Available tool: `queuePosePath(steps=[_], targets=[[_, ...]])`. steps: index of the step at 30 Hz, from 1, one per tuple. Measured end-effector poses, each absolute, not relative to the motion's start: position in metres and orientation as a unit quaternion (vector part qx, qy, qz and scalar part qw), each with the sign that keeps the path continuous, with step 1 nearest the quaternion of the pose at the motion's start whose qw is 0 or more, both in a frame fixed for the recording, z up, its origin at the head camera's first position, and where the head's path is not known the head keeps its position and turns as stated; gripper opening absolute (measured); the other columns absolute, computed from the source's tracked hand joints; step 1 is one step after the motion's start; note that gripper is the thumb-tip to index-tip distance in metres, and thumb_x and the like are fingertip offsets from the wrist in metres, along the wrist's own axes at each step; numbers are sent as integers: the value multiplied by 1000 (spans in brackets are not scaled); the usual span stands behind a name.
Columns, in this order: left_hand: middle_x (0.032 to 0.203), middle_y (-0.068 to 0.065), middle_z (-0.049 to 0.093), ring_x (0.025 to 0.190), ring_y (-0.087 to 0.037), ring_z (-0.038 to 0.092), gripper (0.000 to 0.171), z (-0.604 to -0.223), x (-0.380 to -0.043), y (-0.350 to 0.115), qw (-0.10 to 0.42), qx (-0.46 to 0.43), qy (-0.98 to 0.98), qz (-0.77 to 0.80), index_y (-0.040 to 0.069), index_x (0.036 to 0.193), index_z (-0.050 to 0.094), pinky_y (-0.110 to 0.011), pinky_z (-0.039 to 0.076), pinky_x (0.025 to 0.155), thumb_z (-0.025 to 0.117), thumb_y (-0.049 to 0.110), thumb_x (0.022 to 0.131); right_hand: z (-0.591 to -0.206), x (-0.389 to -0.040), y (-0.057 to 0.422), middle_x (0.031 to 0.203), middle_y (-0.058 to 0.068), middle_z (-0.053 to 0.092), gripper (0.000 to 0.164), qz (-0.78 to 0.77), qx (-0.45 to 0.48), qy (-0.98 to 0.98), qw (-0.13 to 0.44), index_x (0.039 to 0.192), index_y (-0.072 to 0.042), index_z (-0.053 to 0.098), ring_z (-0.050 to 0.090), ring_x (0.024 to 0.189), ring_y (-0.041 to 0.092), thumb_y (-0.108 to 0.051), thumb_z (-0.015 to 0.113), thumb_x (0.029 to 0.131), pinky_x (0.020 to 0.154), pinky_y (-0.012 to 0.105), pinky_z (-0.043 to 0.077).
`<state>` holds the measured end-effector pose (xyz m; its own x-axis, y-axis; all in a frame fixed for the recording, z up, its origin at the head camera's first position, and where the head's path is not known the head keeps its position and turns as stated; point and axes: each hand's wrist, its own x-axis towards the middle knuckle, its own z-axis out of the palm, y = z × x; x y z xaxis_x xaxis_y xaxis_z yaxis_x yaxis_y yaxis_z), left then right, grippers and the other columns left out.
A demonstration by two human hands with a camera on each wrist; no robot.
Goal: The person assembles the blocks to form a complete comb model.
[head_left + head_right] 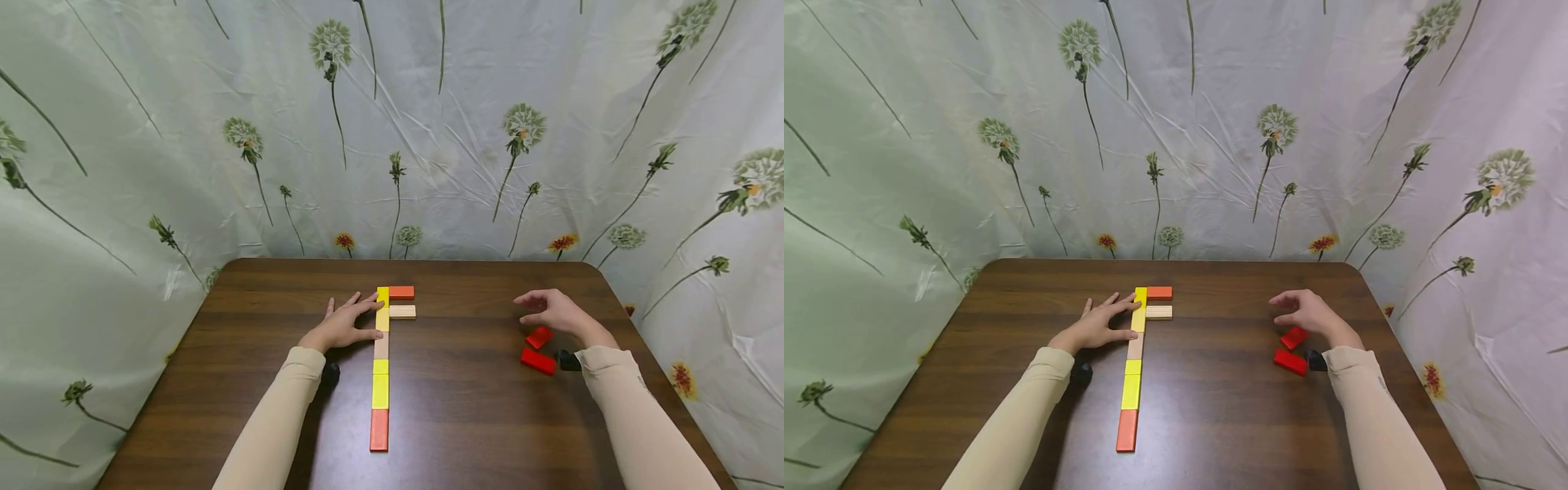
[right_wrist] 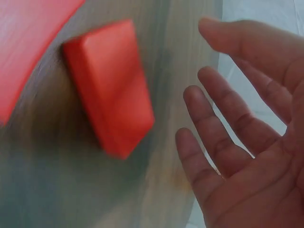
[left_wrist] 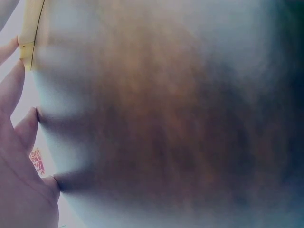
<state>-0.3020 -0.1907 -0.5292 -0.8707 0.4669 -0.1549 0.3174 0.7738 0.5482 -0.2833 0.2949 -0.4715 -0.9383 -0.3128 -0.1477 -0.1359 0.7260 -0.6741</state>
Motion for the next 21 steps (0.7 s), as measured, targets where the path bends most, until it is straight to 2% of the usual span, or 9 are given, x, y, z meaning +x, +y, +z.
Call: queuePosePath(steps=[6,12,18,21], targets=[[180,9,23,170,-33,12,79,-529,-303,-189,146,208,932,258,35,164,46,-78,-12,126,75,60,95,-478,-275,318,140,33,67,48,-369,-111,911,149,135,9,66,64,131,49,-11,81,95,97,36,62],[179,9,24,170,-33,13,79,-528,-302,-189,145,206,932,260,35,163,47,-78,-11,126,76,60,95,-483,-270,331,138,32,69,52,-371,-108,909,157,136,11,65,65,131,50,-9,83,92,88,16,55],[179,10,24,170,-32,12,78,-528,-301,-189,147,206,931,264,35,163,47,-77,-12,126,76,59,95,-487,-266,339,138,31,69,55,-368,-124,908,159,138,12,64,69,125,45,-11,83,92,88,16,55],[179,10,24,170,-32,12,78,-528,-302,-189,146,206,931,262,35,164,47,-77,-12,126,76,60,95,-489,-264,343,138,31,69,55,-370,-130,906,160,138,12,64,71,120,36,-10,83,92,88,17,55]])
